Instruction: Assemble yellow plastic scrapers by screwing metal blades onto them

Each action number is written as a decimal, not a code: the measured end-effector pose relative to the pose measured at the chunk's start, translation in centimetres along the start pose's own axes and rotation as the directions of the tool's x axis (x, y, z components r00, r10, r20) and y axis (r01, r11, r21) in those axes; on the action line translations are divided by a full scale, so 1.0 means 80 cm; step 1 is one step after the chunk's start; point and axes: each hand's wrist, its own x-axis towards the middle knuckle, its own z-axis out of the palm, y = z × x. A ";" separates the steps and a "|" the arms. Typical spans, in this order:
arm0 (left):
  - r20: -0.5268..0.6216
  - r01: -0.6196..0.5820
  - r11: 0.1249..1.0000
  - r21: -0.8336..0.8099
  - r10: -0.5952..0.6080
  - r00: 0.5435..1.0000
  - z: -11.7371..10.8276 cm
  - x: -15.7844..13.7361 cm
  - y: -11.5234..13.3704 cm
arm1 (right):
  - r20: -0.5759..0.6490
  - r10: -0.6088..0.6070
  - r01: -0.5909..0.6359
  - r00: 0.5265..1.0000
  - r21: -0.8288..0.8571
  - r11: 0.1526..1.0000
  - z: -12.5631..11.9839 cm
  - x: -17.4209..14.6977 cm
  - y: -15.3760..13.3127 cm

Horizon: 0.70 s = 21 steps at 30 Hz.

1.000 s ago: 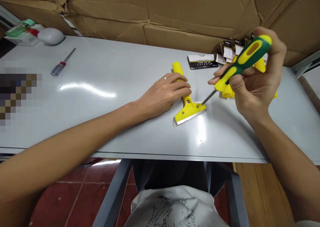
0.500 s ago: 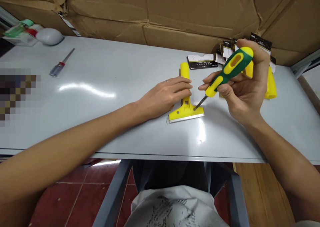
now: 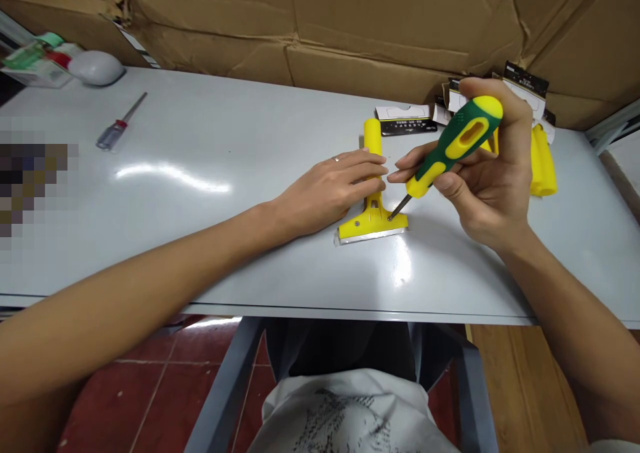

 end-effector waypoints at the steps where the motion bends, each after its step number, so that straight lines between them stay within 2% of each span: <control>1: 0.003 -0.004 1.000 0.004 0.004 1.000 0.000 0.000 0.000 | 0.018 0.009 -0.009 1.000 0.010 1.000 -0.001 0.000 -0.001; 5: -0.016 -0.020 1.000 -0.020 0.020 1.000 0.000 0.001 0.001 | 0.100 0.008 -0.014 0.995 0.067 0.998 0.002 0.000 -0.004; 10: -0.031 -0.014 0.993 -0.118 0.010 0.999 -0.006 0.006 0.008 | 0.123 -0.054 0.043 0.991 0.090 0.995 0.011 -0.001 -0.009; 15: 0.045 0.103 0.961 -0.257 -0.094 0.995 -0.007 0.006 0.012 | 0.245 -0.033 0.002 0.969 0.123 0.992 0.013 0.006 -0.009; 19: 0.104 0.141 0.939 -0.315 -0.113 0.988 -0.005 0.005 0.010 | 0.247 -0.035 -0.015 0.968 0.199 0.980 0.020 0.018 0.008; 21: 0.166 0.199 0.910 -0.364 -0.147 0.975 -0.009 0.008 0.010 | 0.269 -0.037 -0.036 0.962 0.259 0.965 0.024 0.025 0.022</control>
